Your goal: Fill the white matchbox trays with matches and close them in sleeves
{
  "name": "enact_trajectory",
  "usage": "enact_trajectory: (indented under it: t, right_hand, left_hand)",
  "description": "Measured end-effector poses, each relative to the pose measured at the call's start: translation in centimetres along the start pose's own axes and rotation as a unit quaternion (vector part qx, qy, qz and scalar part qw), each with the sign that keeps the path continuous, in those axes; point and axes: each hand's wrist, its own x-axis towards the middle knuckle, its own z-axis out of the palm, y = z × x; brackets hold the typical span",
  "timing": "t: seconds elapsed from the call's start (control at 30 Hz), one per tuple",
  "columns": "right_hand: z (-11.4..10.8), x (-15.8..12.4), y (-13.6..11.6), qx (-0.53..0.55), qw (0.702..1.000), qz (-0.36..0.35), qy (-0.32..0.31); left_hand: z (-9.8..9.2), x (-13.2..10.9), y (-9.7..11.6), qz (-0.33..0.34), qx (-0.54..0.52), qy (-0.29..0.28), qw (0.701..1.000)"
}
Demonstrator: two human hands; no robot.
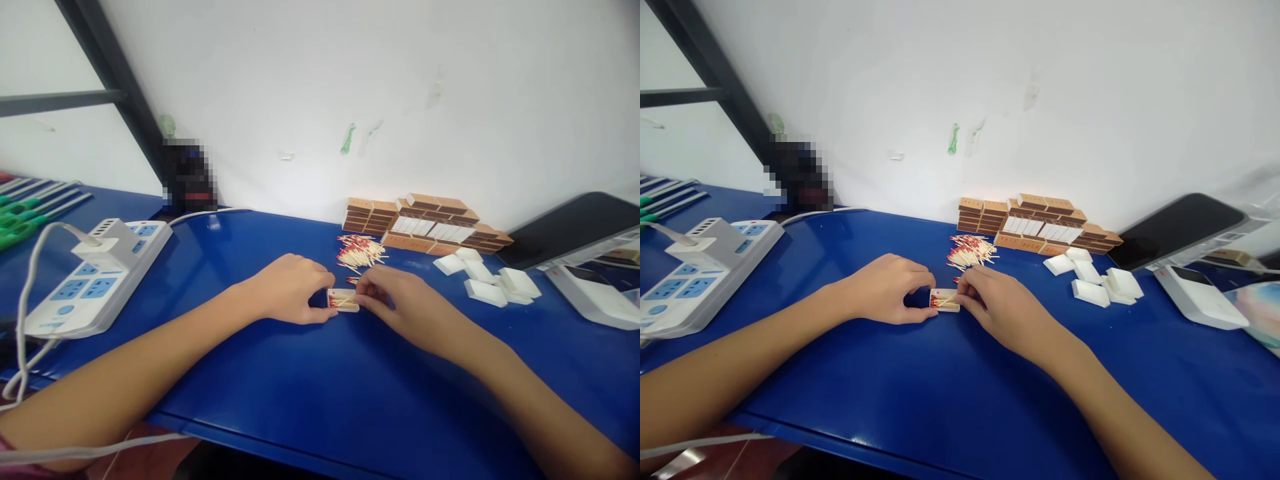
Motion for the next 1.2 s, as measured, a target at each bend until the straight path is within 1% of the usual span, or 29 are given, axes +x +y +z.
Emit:
enact_trajectory:
  t: [0.07,0.17,0.3,0.47,0.57,0.7,0.83,0.9,1.0,1.03,1.1,1.2]
  right_hand:
    - [0.1,0.0,0.0,0.005,1.000,-0.015,0.013]
    - [0.2,0.0,-0.1,-0.008,0.999,-0.036,0.002]
    - [0.5,0.0,-0.2,-0.027,0.999,-0.029,-0.002]
    - [0.9,0.2,-0.2,-0.015,0.999,-0.036,0.006]
    - [1.5,0.3,-0.2,-0.023,0.998,-0.045,0.025]
    - [2.0,0.4,-0.2,-0.083,0.993,-0.066,0.052]
    - [1.6,0.1,0.4,-0.094,0.989,-0.099,0.064]
    - [1.1,0.1,1.0,-0.083,0.988,-0.094,0.086]
    - [0.4,0.4,2.6,-0.072,0.989,-0.050,0.122]
    - [0.3,0.5,3.1,-0.066,0.990,-0.037,0.119]
    - [0.2,0.7,4.1,-0.048,0.995,-0.023,0.089]
    - [0.4,1.0,4.7,-0.023,0.999,-0.015,0.047]
  left_hand:
    - [0.0,0.0,0.0,0.002,0.001,0.001,1.000]
    - [0.1,-0.1,0.0,-0.002,0.003,0.002,1.000]
    - [0.2,-0.1,0.0,-0.004,0.005,0.000,1.000]
    - [0.1,0.0,0.1,-0.007,0.011,-0.005,1.000]
    - [0.0,0.0,0.2,-0.010,0.012,-0.008,1.000]
    - [0.0,0.0,0.2,-0.009,0.017,-0.011,1.000]
    - [0.1,0.0,0.2,-0.007,0.015,-0.009,1.000]
    - [0.1,0.0,0.2,-0.010,0.013,-0.010,1.000]
    - [0.0,0.0,0.2,-0.009,0.009,-0.012,1.000]
    - [0.0,0.0,0.2,-0.007,0.008,-0.013,1.000]
    - [0.0,0.0,0.2,-0.007,0.006,-0.014,1.000]
    - [0.0,0.0,0.3,-0.006,0.006,-0.014,1.000]
